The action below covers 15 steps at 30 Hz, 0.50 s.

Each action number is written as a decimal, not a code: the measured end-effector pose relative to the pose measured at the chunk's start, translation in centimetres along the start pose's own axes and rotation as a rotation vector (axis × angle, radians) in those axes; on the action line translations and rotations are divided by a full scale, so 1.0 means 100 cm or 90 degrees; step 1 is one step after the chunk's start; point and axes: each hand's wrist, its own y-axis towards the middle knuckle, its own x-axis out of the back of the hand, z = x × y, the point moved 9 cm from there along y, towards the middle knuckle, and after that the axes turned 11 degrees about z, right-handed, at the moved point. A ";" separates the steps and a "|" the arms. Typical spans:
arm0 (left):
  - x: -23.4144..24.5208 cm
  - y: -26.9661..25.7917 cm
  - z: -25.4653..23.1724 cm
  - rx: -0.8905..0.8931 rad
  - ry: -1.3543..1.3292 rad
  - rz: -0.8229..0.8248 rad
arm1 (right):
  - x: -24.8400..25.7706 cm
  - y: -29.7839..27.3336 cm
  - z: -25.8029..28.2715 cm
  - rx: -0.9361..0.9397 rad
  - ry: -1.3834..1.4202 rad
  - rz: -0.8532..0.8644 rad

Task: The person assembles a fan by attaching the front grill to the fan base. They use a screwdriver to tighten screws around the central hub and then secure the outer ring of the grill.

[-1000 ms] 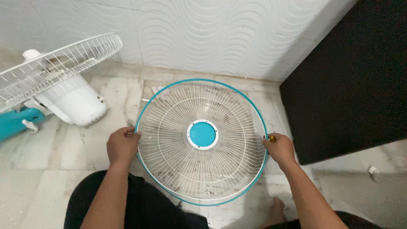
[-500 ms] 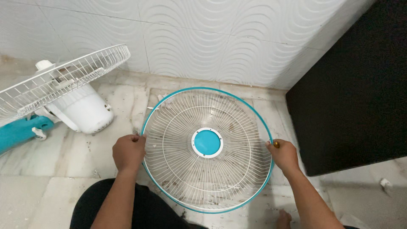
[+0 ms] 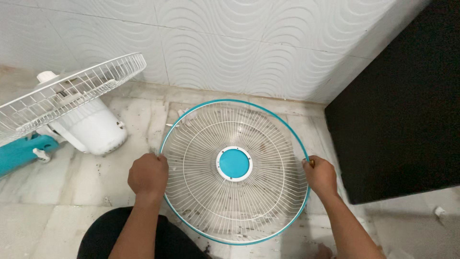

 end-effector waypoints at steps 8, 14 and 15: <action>0.028 0.019 -0.058 -0.143 0.103 -0.066 | -0.001 0.032 0.007 0.050 0.006 0.025; -0.031 0.100 -0.164 -0.463 0.093 0.003 | 0.001 0.041 0.010 0.047 -0.022 0.014; -0.044 0.113 -0.177 -0.488 0.092 0.026 | 0.001 0.042 0.009 0.030 -0.035 0.010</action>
